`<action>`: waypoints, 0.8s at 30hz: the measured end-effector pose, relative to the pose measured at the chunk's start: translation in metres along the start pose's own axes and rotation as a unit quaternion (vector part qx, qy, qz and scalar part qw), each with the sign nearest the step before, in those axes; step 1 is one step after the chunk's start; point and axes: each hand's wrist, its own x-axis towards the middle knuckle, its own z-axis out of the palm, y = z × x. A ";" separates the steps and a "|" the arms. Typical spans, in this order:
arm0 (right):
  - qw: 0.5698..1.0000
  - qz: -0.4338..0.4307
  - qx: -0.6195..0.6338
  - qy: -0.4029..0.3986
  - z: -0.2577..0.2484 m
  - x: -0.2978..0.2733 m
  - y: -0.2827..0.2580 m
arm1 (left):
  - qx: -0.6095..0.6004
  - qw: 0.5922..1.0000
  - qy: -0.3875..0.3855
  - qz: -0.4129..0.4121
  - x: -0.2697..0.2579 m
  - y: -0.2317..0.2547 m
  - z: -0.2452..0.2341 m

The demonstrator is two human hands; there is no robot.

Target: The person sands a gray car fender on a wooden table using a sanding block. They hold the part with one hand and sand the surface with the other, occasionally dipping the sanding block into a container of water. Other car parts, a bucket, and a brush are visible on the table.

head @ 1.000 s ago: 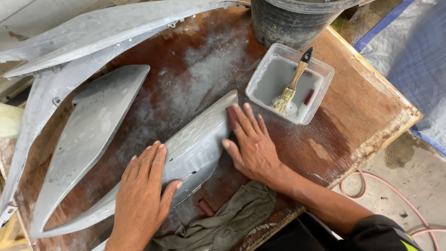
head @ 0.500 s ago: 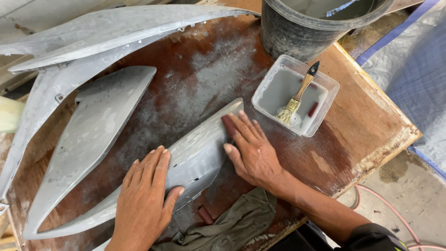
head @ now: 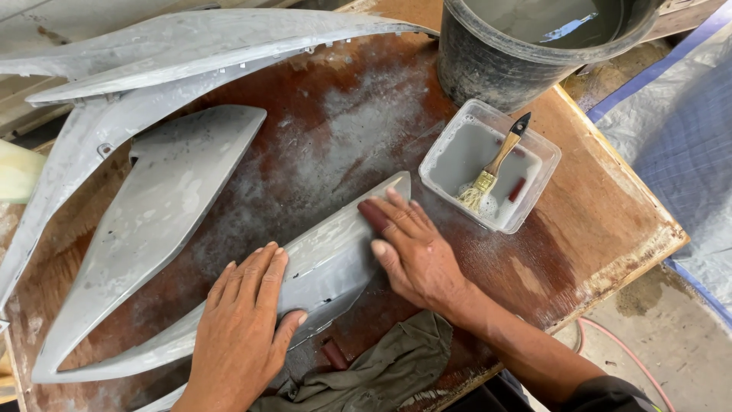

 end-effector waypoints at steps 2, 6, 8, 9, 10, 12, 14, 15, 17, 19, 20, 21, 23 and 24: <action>1.000 0.026 -0.006 0.012 0.006 0.001 0.014 | -0.003 1.000 0.004 -0.001 0.000 0.000 0.000; 0.996 0.071 0.013 0.058 -0.008 0.009 0.005 | 0.002 1.000 0.011 -0.003 0.000 0.001 0.001; 0.998 0.051 0.003 0.037 0.007 0.007 0.007 | 0.004 1.000 0.007 -0.010 0.000 0.003 0.001; 0.999 0.032 -0.008 0.016 0.014 0.006 0.008 | 0.006 1.000 0.004 -0.015 0.001 0.004 0.001; 0.999 0.031 -0.009 0.017 0.008 0.007 -0.002 | 0.005 1.000 0.006 -0.014 0.001 0.004 0.002; 0.999 -0.017 0.033 -0.011 -0.004 0.009 -0.022 | -0.007 1.000 -0.001 -0.031 0.002 0.005 0.003; 1.000 0.001 0.003 -0.009 0.004 0.013 -0.007 | 0.001 0.999 0.000 -0.032 0.002 0.004 0.004; 1.000 0.015 -0.025 -0.009 0.007 0.015 0.000 | 0.009 0.999 0.001 -0.036 0.001 0.004 0.004; 0.998 0.045 -0.048 0.002 0.007 0.019 0.019 | 0.008 0.999 0.003 -0.035 0.001 0.004 0.004; 0.995 0.072 -0.071 0.014 0.004 0.022 0.025 | 0.007 0.999 0.007 -0.035 0.001 0.004 0.005; 0.995 0.071 -0.054 0.032 0.000 0.023 0.022 | 0.006 0.999 0.008 -0.033 0.001 0.003 0.005; 0.996 0.071 -0.037 0.049 -0.003 0.024 0.019 | 0.004 0.999 0.008 -0.032 0.000 0.003 0.005; 0.998 0.052 -0.020 0.028 -0.002 0.024 0.014 | 0.007 0.999 0.007 -0.032 -0.001 0.003 0.005; 0.999 0.036 -0.003 0.007 -0.001 0.024 0.012 | 0.009 0.999 0.005 -0.030 -0.001 0.003 0.005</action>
